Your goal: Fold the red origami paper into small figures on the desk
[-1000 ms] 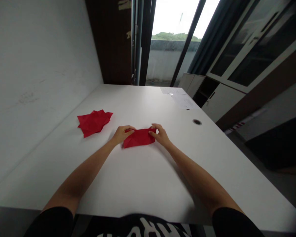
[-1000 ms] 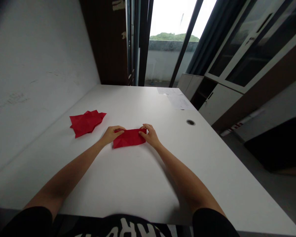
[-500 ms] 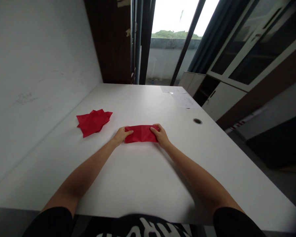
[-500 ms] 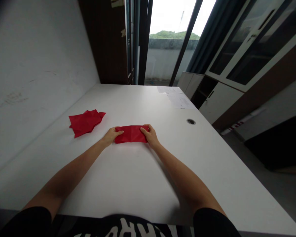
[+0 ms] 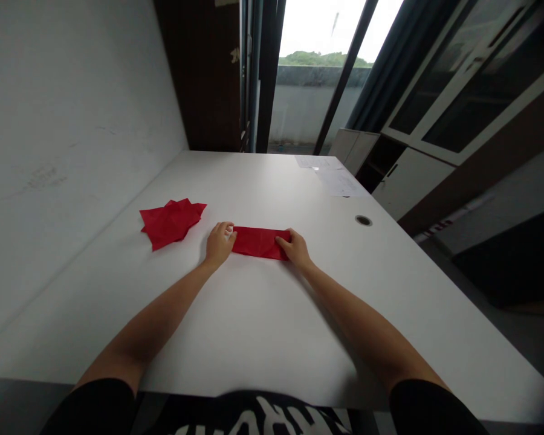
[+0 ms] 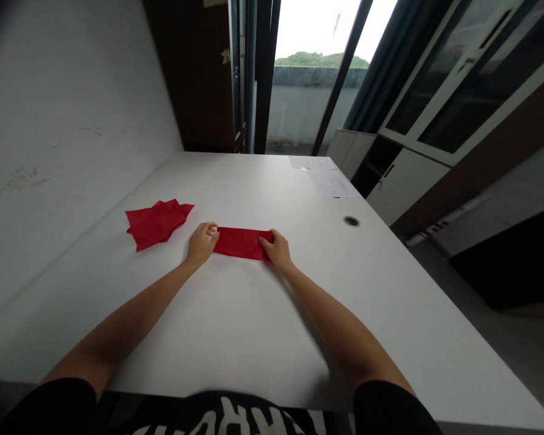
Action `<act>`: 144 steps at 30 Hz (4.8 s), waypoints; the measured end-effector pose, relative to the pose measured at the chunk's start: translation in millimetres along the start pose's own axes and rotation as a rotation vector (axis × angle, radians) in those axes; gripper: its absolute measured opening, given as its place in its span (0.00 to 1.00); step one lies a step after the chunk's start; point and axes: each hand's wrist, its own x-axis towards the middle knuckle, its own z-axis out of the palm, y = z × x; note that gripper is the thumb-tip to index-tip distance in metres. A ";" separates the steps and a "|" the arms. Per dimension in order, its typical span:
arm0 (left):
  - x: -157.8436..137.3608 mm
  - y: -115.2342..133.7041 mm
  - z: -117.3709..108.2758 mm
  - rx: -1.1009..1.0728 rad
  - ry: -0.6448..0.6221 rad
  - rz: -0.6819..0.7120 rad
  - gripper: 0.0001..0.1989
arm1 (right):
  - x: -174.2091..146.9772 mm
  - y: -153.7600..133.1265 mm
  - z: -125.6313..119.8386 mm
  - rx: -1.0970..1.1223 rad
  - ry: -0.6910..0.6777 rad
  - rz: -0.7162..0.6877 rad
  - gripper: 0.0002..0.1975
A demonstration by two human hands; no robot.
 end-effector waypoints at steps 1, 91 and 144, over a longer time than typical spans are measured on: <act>-3.0 5.8 -0.9 0.074 0.008 0.084 0.13 | -0.8 -0.4 -0.5 -0.060 0.016 -0.008 0.12; -15.1 13.7 9.6 0.019 -0.504 0.202 0.06 | 1.7 3.0 -4.9 -0.430 -0.280 -0.248 0.12; -17.2 3.9 6.8 0.165 -0.498 0.372 0.23 | -19.3 -17.7 10.9 -0.553 -0.412 -0.599 0.17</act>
